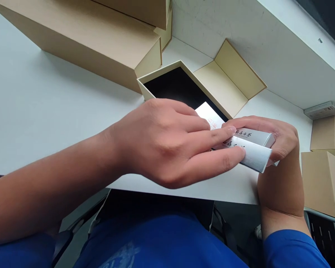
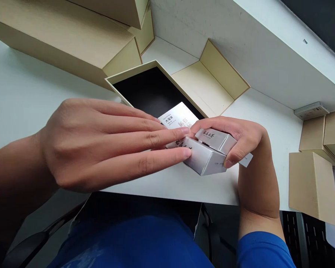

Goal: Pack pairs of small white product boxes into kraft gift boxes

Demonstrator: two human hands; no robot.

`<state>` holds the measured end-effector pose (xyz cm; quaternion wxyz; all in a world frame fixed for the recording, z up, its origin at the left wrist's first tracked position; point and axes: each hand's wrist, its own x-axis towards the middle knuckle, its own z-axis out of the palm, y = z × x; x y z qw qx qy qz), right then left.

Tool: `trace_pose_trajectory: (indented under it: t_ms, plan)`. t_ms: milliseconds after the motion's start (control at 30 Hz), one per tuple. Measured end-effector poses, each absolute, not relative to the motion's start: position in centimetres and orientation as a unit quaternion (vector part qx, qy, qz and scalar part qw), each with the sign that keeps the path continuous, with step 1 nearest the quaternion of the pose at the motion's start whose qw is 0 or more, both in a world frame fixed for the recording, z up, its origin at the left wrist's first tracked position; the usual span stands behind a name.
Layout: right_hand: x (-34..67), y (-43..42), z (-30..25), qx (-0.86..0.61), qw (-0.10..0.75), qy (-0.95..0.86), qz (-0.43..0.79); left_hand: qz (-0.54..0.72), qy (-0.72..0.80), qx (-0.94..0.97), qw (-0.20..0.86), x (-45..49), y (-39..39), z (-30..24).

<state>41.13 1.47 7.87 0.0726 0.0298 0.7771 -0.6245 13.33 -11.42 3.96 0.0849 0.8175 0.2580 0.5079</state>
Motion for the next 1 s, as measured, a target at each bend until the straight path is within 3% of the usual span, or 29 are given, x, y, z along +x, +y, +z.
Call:
trace_pose_trajectory:
  t_ms: [167,633,800,1000]
  plan:
    - [40.8,1.3,7.5,0.025,0.056,0.742,-0.668,0.449,0.181,0.875,-0.012,12.4,-9.3,4.6]
    - [40.5,0.7,8.5,0.040,0.068,0.784,-0.616,0.470,0.222,0.844,0.135,13.5,-9.1,3.5]
    - [41.0,-0.1,10.8,0.101,0.049,0.869,-0.481,0.481,0.207,0.820,0.230,13.5,-9.2,3.4]
    - [40.8,-4.3,13.1,0.242,-0.017,0.922,-0.303,0.528,0.189,0.809,0.178,13.6,-8.3,2.7]
